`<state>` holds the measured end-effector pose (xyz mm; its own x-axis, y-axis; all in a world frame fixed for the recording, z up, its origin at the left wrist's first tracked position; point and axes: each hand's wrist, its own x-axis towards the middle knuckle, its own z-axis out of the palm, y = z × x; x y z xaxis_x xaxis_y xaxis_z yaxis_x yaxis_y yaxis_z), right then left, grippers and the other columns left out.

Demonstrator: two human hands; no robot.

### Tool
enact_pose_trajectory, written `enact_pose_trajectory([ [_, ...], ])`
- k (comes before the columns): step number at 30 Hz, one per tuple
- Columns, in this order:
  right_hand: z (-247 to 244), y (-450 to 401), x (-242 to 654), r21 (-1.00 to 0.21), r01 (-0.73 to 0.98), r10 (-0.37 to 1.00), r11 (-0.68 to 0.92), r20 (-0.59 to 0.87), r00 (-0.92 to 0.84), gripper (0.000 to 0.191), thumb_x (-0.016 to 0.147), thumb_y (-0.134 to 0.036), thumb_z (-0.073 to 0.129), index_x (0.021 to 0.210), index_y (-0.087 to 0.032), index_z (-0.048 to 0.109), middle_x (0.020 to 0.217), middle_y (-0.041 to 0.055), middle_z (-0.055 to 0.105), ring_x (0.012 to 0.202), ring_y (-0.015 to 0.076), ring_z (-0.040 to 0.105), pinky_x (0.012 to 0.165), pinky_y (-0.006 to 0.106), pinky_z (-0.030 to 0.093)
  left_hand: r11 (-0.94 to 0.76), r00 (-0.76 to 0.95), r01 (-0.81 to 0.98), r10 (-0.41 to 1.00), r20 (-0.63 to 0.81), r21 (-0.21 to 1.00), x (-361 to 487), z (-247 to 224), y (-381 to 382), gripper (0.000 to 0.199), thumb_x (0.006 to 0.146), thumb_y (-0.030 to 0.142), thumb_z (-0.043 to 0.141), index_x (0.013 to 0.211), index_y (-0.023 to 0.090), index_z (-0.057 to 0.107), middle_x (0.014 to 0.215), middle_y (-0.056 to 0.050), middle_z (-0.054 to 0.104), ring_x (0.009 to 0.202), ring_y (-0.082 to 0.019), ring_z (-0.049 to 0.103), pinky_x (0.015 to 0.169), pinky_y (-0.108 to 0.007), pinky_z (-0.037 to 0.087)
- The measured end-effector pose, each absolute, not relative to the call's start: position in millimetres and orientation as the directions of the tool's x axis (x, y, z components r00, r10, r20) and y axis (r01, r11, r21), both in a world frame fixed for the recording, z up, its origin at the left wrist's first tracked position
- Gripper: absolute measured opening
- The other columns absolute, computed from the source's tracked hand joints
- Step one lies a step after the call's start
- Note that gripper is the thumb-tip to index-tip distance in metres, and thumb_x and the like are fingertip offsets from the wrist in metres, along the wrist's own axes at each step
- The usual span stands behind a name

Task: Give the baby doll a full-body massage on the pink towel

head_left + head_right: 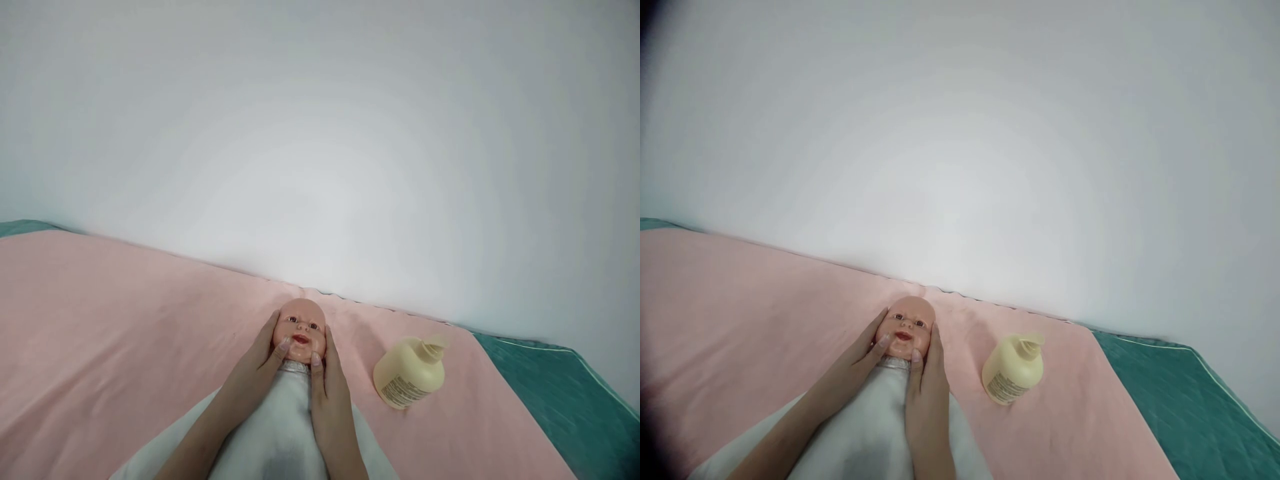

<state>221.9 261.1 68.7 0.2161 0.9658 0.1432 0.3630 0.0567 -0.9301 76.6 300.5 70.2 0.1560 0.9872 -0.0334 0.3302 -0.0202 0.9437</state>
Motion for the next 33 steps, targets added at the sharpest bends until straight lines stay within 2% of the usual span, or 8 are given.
enact_pose_trajectory([
  [6,68,261,222,-0.940,0.338,0.965,0.042,0.126,0.231,0.064,0.094,-0.058,0.030,0.148,-0.023,0.026,0.152,0.0001,0.028,0.140,0.0189,0.025,0.115,0.036,0.024,-0.001,0.148,0.295,0.988,-0.044,0.955,76,74,299,0.066,0.092,0.061,0.026,0.149,0.028,0.019,0.156,0.001,0.022,0.142,-0.022,0.022,0.114,-0.040,0.024],
  [11,71,260,222,-0.944,0.330,0.969,0.028,0.107,0.224,0.067,0.092,-0.056,0.041,0.148,-0.024,0.024,0.152,0.0005,0.029,0.139,0.0196,0.027,0.114,0.037,0.026,0.003,0.143,0.297,0.989,-0.048,0.955,76,71,299,0.072,0.089,0.059,0.041,0.150,0.029,0.017,0.155,-0.001,0.022,0.141,-0.023,0.025,0.113,-0.039,0.028],
  [16,71,259,220,-0.957,0.284,0.964,0.055,0.124,0.234,0.070,0.089,-0.053,0.049,0.147,-0.023,0.026,0.150,0.0030,0.032,0.137,0.0210,0.032,0.112,0.037,0.031,-0.069,0.176,0.230,0.984,0.028,0.971,77,54,306,0.086,0.082,0.055,0.058,0.150,0.026,0.014,0.154,-0.006,0.026,0.138,-0.025,0.031,0.111,-0.039,0.031],
  [19,68,260,220,-0.959,0.278,0.958,0.061,0.134,0.253,0.070,0.088,-0.051,0.051,0.147,-0.023,0.028,0.149,0.0036,0.034,0.136,0.0223,0.035,0.111,0.038,0.032,-0.093,0.195,0.213,0.979,0.051,0.972,77,50,308,0.089,0.080,0.052,0.062,0.150,0.024,0.014,0.154,-0.008,0.026,0.138,-0.026,0.030,0.110,-0.039,0.033],
  [23,66,261,222,-0.946,0.316,0.963,0.071,0.147,0.224,0.067,0.091,-0.052,0.043,0.148,-0.022,0.025,0.152,0.0028,0.030,0.139,0.0206,0.029,0.113,0.038,0.029,-0.069,0.177,0.255,0.984,0.023,0.964,76,55,305,0.085,0.083,0.053,0.058,0.150,0.026,0.014,0.154,-0.006,0.026,0.139,-0.027,0.030,0.110,-0.041,0.033],
  [26,66,262,222,-0.935,0.350,0.964,0.067,0.151,0.219,0.064,0.094,-0.054,0.036,0.148,-0.022,0.024,0.152,0.0018,0.028,0.140,0.0194,0.026,0.115,0.037,0.026,-0.055,0.148,0.300,0.989,0.010,0.952,76,64,302,0.073,0.089,0.057,0.043,0.150,0.026,0.017,0.155,-0.005,0.024,0.140,-0.026,0.027,0.113,-0.044,0.028],
  [29,67,262,222,-0.939,0.340,0.963,0.050,0.136,0.232,0.064,0.094,-0.057,0.031,0.148,-0.023,0.025,0.152,0.0008,0.029,0.140,0.0192,0.027,0.115,0.037,0.025,-0.052,0.143,0.290,0.990,0.010,0.956,77,72,299,0.067,0.093,0.058,0.030,0.150,0.024,0.021,0.155,-0.004,0.025,0.141,-0.025,0.025,0.114,-0.043,0.025],
  [33,68,263,222,-0.946,0.320,0.962,0.041,0.124,0.243,0.065,0.094,-0.059,0.030,0.148,-0.023,0.027,0.151,0.0020,0.031,0.138,0.0205,0.029,0.114,0.038,0.027,-0.024,0.150,0.289,0.988,-0.020,0.957,77,76,298,0.067,0.093,0.059,0.027,0.150,0.025,0.019,0.156,-0.002,0.021,0.142,-0.022,0.022,0.115,-0.041,0.023],
])
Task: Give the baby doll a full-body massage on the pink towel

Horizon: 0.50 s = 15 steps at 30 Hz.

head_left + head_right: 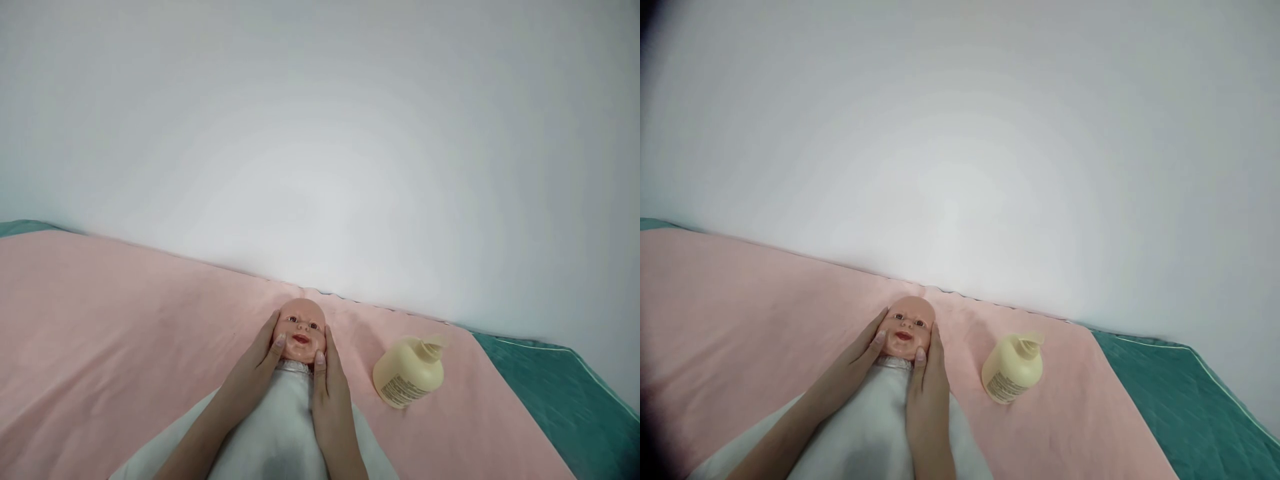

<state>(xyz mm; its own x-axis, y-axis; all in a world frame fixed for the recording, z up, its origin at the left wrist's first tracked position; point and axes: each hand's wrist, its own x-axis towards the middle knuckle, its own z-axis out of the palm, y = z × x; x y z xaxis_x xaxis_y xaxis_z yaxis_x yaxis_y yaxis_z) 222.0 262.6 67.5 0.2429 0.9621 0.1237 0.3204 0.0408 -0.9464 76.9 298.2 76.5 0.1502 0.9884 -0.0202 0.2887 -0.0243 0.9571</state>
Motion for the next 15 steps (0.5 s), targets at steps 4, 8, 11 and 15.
enact_pose_trajectory([
  [4,71,261,221,-0.943,0.330,0.961,0.044,0.130,0.243,0.067,0.092,-0.057,0.040,0.148,-0.022,0.028,0.151,0.0027,0.030,0.140,0.0217,0.027,0.114,0.038,0.027,-0.012,0.144,0.317,0.989,-0.036,0.948,77,73,299,0.071,0.091,0.060,0.036,0.150,0.026,0.018,0.155,-0.002,0.021,0.141,-0.024,0.023,0.114,-0.041,0.026],
  [8,76,258,218,-0.957,0.286,0.956,0.051,0.129,0.264,0.070,0.088,-0.054,0.050,0.147,-0.021,0.029,0.150,0.0043,0.034,0.138,0.0221,0.031,0.111,0.037,0.032,-0.047,0.125,0.299,0.992,0.010,0.953,77,65,302,0.075,0.088,0.057,0.046,0.150,0.023,0.020,0.153,-0.007,0.027,0.138,-0.025,0.031,0.111,-0.039,0.033],
  [11,75,258,217,-0.962,0.269,0.956,0.042,0.117,0.268,0.072,0.086,-0.053,0.053,0.147,-0.022,0.029,0.149,0.0044,0.035,0.136,0.0223,0.034,0.111,0.037,0.033,-0.077,0.160,0.258,0.986,0.036,0.963,77,60,303,0.082,0.085,0.056,0.053,0.150,0.023,0.016,0.153,-0.008,0.029,0.137,-0.026,0.033,0.109,-0.038,0.036],
  [15,69,261,220,-0.956,0.290,0.963,0.047,0.120,0.239,0.071,0.089,-0.053,0.050,0.148,-0.022,0.026,0.151,0.0043,0.032,0.138,0.0227,0.032,0.111,0.039,0.032,-0.071,0.171,0.257,0.985,0.027,0.964,77,60,303,0.085,0.083,0.055,0.056,0.151,0.025,0.014,0.153,-0.008,0.029,0.137,-0.027,0.033,0.109,-0.041,0.034],
])
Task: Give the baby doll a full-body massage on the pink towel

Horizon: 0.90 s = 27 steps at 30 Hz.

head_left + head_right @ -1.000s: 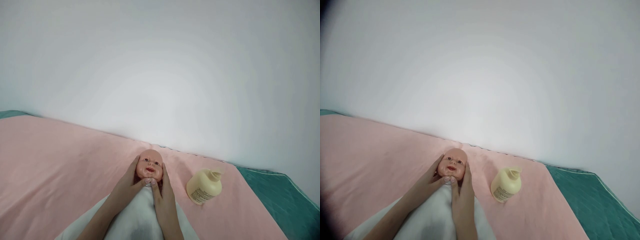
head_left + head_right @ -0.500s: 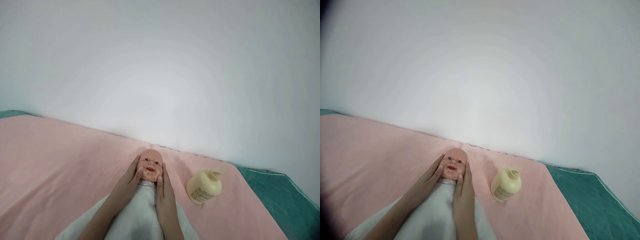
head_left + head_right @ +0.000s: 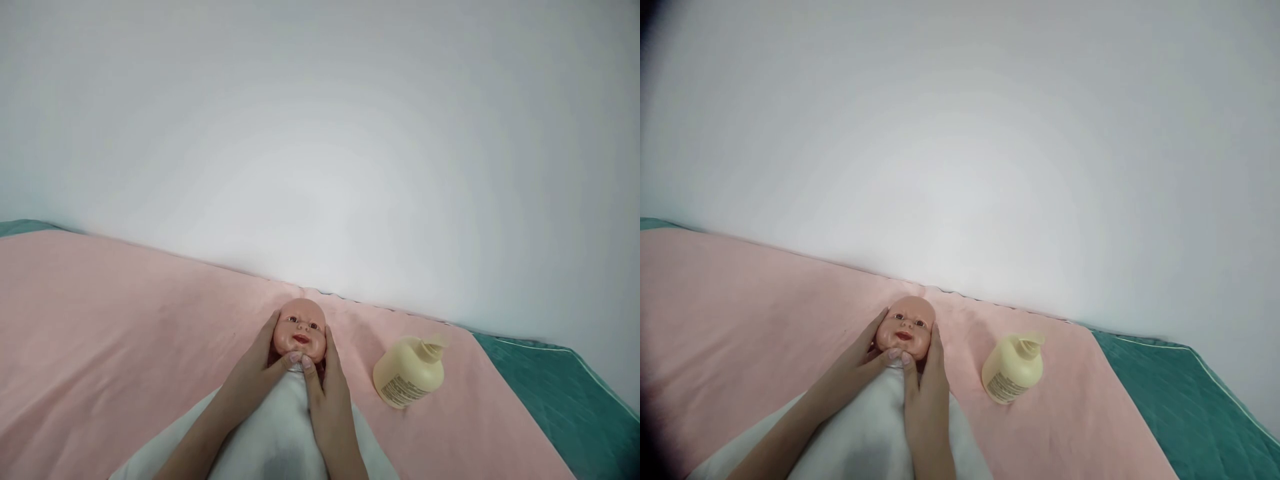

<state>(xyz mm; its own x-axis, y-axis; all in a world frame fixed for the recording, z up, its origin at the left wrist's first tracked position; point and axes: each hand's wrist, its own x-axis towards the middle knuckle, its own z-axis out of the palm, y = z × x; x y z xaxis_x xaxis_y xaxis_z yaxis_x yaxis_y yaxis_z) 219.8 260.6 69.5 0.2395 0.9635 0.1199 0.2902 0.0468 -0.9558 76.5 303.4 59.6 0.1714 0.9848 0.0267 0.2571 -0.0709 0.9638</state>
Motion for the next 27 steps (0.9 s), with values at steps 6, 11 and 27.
enact_pose_trajectory([
  [6,66,261,223,-0.939,0.338,0.961,0.066,0.152,0.233,0.065,0.094,-0.055,0.037,0.148,-0.023,0.026,0.152,0.0026,0.029,0.140,0.0217,0.026,0.113,0.039,0.028,-0.039,0.124,0.302,0.992,0.001,0.952,77,66,301,0.069,0.091,0.057,0.038,0.150,0.026,0.020,0.154,-0.005,0.026,0.139,-0.027,0.029,0.112,-0.043,0.030],
  [11,69,261,222,-0.941,0.336,0.963,0.045,0.130,0.236,0.065,0.094,-0.057,0.034,0.148,-0.023,0.026,0.152,0.0013,0.028,0.140,0.0210,0.026,0.113,0.037,0.028,-0.040,0.127,0.299,0.992,0.002,0.953,77,71,300,0.067,0.093,0.057,0.033,0.150,0.025,0.021,0.154,-0.004,0.025,0.140,-0.026,0.026,0.113,-0.043,0.027],
  [27,67,261,222,-0.936,0.345,0.959,0.068,0.157,0.235,0.063,0.094,-0.055,0.036,0.148,-0.023,0.027,0.152,0.0023,0.029,0.140,0.0201,0.026,0.114,0.038,0.026,-0.063,0.131,0.273,0.991,0.028,0.960,77,58,304,0.078,0.086,0.057,0.049,0.150,0.027,0.018,0.153,-0.006,0.030,0.137,-0.027,0.034,0.109,-0.040,0.034],
])
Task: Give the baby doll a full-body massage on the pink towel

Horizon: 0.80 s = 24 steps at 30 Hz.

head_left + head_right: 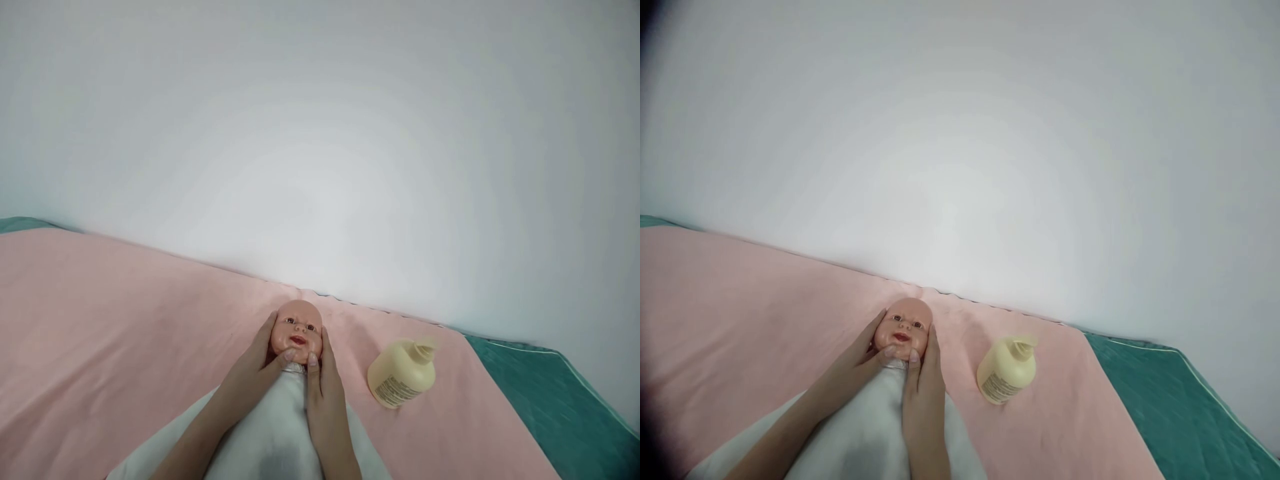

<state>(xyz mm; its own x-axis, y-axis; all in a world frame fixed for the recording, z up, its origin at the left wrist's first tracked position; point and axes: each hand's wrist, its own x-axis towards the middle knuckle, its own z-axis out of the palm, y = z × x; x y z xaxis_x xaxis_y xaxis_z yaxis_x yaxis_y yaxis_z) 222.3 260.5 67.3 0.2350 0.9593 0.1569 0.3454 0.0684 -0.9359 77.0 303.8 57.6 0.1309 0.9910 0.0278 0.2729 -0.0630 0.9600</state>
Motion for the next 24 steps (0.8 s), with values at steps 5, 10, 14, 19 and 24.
enact_pose_trajectory([
  [5,75,258,219,-0.939,0.337,0.959,0.063,0.151,0.241,0.069,0.090,-0.055,0.046,0.147,-0.021,0.028,0.150,0.0057,0.033,0.138,0.0230,0.031,0.112,0.040,0.029,-0.050,0.149,0.296,0.989,0.006,0.954,77,66,302,0.072,0.090,0.059,0.036,0.150,0.025,0.018,0.155,-0.006,0.025,0.140,-0.026,0.026,0.113,-0.040,0.027],
  [10,76,258,215,-0.941,0.323,0.940,0.105,0.200,0.277,0.075,0.086,-0.055,0.054,0.146,-0.017,0.030,0.147,0.0095,0.038,0.134,0.0256,0.037,0.108,0.042,0.035,-0.141,0.201,0.231,0.975,0.094,0.963,79,73,301,0.082,0.085,0.052,0.051,0.150,0.017,0.015,0.153,-0.011,0.029,0.138,-0.026,0.031,0.110,-0.039,0.032],
  [14,71,261,215,-0.922,0.361,0.923,0.142,0.255,0.290,0.073,0.088,-0.059,0.045,0.145,-0.015,0.034,0.146,0.0105,0.039,0.135,0.0255,0.036,0.109,0.043,0.033,-0.163,0.202,0.216,0.972,0.119,0.963,79,74,299,0.081,0.085,0.051,0.051,0.149,0.015,0.017,0.153,-0.013,0.028,0.139,-0.027,0.029,0.111,-0.042,0.030],
  [19,63,263,217,-0.927,0.331,0.898,0.175,0.288,0.333,0.077,0.089,-0.068,0.031,0.142,-0.013,0.039,0.143,0.0114,0.043,0.133,0.0246,0.040,0.110,0.043,0.032,-0.174,0.179,0.251,0.975,0.131,0.952,82,51,308,0.077,0.090,0.060,0.031,0.150,0.015,0.015,0.154,-0.013,0.025,0.140,-0.025,0.024,0.113,-0.040,0.025],
  [24,62,259,217,-0.926,0.323,0.896,0.196,0.303,0.324,0.077,0.090,-0.068,0.028,0.143,-0.013,0.038,0.145,0.0092,0.041,0.134,0.0226,0.038,0.111,0.039,0.031,-0.225,0.166,0.232,0.968,0.189,0.946,84,39,311,0.078,0.089,0.063,0.026,0.151,0.016,0.016,0.155,-0.010,0.024,0.141,-0.024,0.024,0.114,-0.037,0.023],
])
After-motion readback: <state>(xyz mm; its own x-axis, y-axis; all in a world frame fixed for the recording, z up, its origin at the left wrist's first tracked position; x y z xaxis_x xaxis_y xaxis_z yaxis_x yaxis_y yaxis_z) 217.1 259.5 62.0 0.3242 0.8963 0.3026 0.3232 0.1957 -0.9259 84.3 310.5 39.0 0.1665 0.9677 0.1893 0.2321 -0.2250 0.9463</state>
